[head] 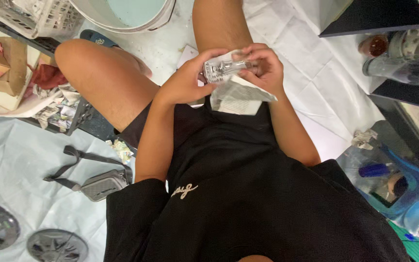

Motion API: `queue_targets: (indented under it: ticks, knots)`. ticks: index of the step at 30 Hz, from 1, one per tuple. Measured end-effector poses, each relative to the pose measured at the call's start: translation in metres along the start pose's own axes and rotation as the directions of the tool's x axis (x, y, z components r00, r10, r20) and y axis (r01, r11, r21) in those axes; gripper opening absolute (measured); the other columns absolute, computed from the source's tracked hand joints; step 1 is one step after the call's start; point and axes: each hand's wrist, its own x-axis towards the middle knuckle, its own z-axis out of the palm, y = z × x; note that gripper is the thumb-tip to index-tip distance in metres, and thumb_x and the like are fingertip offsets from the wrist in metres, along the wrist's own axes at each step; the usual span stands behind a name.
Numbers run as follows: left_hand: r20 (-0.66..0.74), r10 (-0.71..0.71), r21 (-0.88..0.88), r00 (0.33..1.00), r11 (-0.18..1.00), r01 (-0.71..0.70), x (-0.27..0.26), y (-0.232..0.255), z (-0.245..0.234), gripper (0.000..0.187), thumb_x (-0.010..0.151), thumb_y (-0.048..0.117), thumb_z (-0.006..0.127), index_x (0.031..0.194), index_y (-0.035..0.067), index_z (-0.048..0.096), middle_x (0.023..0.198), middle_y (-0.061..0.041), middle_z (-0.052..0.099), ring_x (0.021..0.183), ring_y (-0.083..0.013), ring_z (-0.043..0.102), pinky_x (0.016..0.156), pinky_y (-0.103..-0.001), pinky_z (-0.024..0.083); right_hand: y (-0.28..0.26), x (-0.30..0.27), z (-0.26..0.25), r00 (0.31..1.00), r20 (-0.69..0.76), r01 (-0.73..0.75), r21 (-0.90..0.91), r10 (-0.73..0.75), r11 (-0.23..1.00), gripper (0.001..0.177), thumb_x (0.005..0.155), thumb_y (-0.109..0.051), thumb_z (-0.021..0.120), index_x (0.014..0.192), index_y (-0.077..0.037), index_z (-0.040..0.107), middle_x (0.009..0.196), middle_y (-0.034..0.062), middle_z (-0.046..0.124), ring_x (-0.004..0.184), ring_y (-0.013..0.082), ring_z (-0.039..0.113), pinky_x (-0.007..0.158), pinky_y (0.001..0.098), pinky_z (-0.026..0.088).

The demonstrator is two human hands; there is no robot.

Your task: The person sits on the floor and wraps individual glassware items with newspaper. They pick up a glass, wrap it in a sheet of newspaper, and place it on a shelf. This process is repeated for several items including glasses and a small container.

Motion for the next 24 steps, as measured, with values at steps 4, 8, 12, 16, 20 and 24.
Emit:
queue_targets:
  ticks: [4,8,12,16,20,24]
  knots:
    - [-0.068,0.077,-0.012,0.995,0.997,-0.078,0.006,0.003,0.014,0.057,0.087,0.004,0.074,0.14,0.0,0.052,0.129,-0.014,0.063,0.114,-0.0221,0.065,0.085,-0.03,0.06,-0.017,0.003,-0.004,0.999,0.009,0.048,-0.352,-0.048,0.935,0.037,0.095,-0.002,0.084,0.122,-0.003,0.06,0.138,0.0153,0.063,0.125,0.0246,0.066,0.091,0.0326,0.06]
    - [-0.261,0.187,0.337,0.947,0.937,-0.093,0.004,0.002,0.029,0.032,0.101,0.008,0.072,0.132,0.005,0.065,0.125,-0.011,0.073,0.117,-0.0257,0.071,0.099,-0.035,0.056,-0.037,0.021,0.002,0.997,0.077,0.061,-0.447,-0.029,0.892,0.05,0.094,-0.007,0.086,0.137,-0.005,0.059,0.136,0.0108,0.065,0.122,0.0191,0.065,0.102,0.0344,0.056]
    - [-0.286,0.225,0.416,0.932,0.905,-0.091,-0.001,0.001,0.037,0.037,0.095,0.007,0.072,0.132,0.005,0.066,0.117,-0.011,0.072,0.109,-0.0279,0.069,0.092,-0.037,0.055,-0.057,0.035,0.008,0.963,0.257,0.236,-0.636,-0.087,0.735,0.055,0.084,-0.013,0.087,0.133,-0.006,0.063,0.128,0.0104,0.065,0.116,0.0232,0.058,0.084,0.0338,0.051]
    - [-0.293,0.364,0.536,0.884,0.828,-0.163,0.003,-0.002,0.041,0.037,0.092,0.007,0.076,0.128,0.008,0.067,0.116,-0.008,0.072,0.11,-0.026,0.068,0.093,-0.038,0.053,-0.073,0.038,0.01,0.924,0.365,0.354,-0.704,-0.114,0.615,0.042,0.089,-0.005,0.085,0.128,-0.005,0.07,0.121,0.0083,0.069,0.117,0.0273,0.058,0.097,0.0382,0.053]
    - [-0.311,0.403,0.571,0.861,0.803,-0.17,0.007,-0.006,0.043,0.034,0.091,0.007,0.081,0.122,0.01,0.07,0.113,-0.004,0.073,0.105,-0.0228,0.066,0.09,-0.037,0.048,-0.081,0.041,0.005,0.911,0.404,0.367,-0.702,-0.082,0.61,0.035,0.088,-0.001,0.085,0.121,-0.003,0.072,0.114,0.0103,0.07,0.11,0.0286,0.062,0.092,0.0369,0.054]
    - [-0.302,0.543,0.694,0.784,0.689,-0.21,0.017,-0.01,0.04,0.029,0.09,0.009,0.082,0.118,0.011,0.071,0.115,-0.002,0.072,0.111,-0.0219,0.065,0.094,-0.037,0.046,-0.073,0.043,0.006,0.884,0.4,0.466,-0.732,-0.24,0.497,0.031,0.088,-0.001,0.087,0.116,-0.002,0.073,0.116,0.0097,0.071,0.114,0.0298,0.065,0.095,0.0364,0.056]
